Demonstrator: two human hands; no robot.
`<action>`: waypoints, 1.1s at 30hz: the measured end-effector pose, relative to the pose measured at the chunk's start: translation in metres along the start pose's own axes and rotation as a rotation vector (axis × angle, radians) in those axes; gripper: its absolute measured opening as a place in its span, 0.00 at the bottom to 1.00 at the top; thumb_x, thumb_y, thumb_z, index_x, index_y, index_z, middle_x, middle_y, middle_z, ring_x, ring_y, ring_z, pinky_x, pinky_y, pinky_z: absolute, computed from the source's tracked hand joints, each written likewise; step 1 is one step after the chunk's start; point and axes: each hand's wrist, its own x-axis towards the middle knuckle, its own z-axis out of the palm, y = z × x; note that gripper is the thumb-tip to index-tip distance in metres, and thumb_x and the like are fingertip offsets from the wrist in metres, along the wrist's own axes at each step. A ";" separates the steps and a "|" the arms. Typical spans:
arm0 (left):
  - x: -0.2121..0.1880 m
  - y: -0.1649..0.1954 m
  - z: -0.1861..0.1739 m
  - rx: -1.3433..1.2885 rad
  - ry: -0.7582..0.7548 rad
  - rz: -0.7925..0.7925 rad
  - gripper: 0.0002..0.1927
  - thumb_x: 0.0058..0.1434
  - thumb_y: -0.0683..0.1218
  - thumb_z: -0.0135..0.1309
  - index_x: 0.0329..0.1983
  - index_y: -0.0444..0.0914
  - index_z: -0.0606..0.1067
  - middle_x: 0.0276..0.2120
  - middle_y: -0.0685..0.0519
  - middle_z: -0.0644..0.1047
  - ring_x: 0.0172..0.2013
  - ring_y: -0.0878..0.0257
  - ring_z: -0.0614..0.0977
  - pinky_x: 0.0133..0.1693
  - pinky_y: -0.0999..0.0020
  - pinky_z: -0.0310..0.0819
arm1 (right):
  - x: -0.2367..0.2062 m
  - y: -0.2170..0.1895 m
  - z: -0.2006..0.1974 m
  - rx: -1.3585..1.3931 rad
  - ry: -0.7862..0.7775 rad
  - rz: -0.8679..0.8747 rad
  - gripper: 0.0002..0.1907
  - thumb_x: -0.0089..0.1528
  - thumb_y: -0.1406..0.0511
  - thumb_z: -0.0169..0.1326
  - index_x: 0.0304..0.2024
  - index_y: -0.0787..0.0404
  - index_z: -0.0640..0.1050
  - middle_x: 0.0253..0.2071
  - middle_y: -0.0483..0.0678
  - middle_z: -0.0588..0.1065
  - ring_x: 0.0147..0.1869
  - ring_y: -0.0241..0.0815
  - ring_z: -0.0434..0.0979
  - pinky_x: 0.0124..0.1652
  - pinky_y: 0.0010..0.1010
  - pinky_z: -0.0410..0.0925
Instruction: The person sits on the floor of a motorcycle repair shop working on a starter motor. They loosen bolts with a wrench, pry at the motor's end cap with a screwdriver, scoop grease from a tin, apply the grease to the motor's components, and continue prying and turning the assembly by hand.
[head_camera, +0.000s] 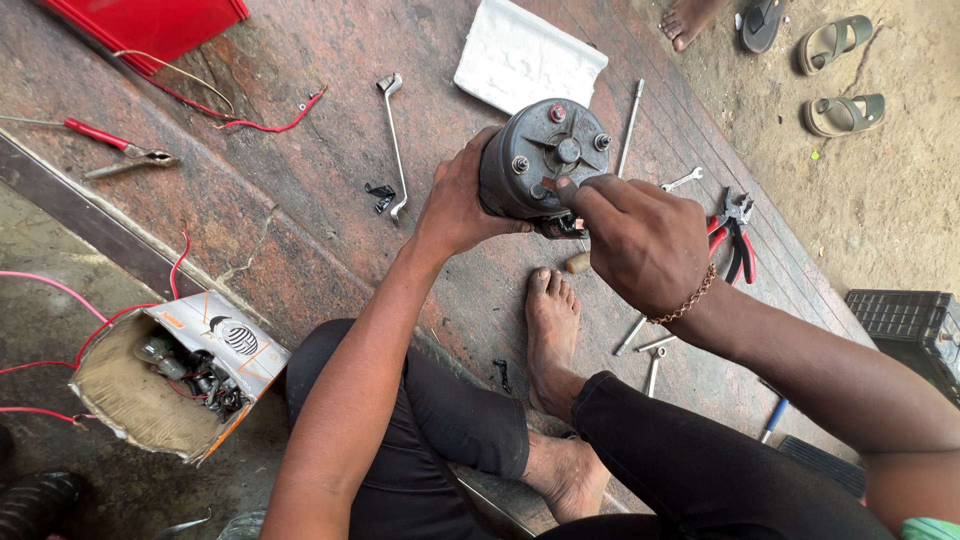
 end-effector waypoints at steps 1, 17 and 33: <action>0.000 0.000 0.000 -0.006 0.009 0.014 0.69 0.35 0.63 0.80 0.75 0.47 0.51 0.67 0.48 0.71 0.66 0.47 0.72 0.65 0.43 0.58 | 0.001 0.001 0.000 -0.022 0.004 -0.016 0.12 0.62 0.75 0.54 0.45 0.57 0.80 0.40 0.44 0.80 0.38 0.41 0.81 0.27 0.31 0.71; -0.003 -0.006 0.004 0.038 0.044 0.050 0.70 0.33 0.63 0.80 0.75 0.44 0.52 0.67 0.46 0.70 0.65 0.46 0.73 0.63 0.45 0.60 | 0.018 0.033 0.008 0.698 -0.131 0.113 0.11 0.64 0.71 0.58 0.49 0.61 0.82 0.42 0.51 0.82 0.42 0.42 0.84 0.41 0.33 0.76; 0.014 0.056 -0.011 -0.211 0.028 0.162 0.64 0.39 0.55 0.82 0.75 0.38 0.57 0.66 0.44 0.71 0.66 0.49 0.76 0.65 0.50 0.73 | -0.005 0.039 0.014 0.696 -0.020 0.124 0.14 0.62 0.69 0.60 0.51 0.55 0.79 0.42 0.51 0.81 0.45 0.50 0.84 0.43 0.37 0.76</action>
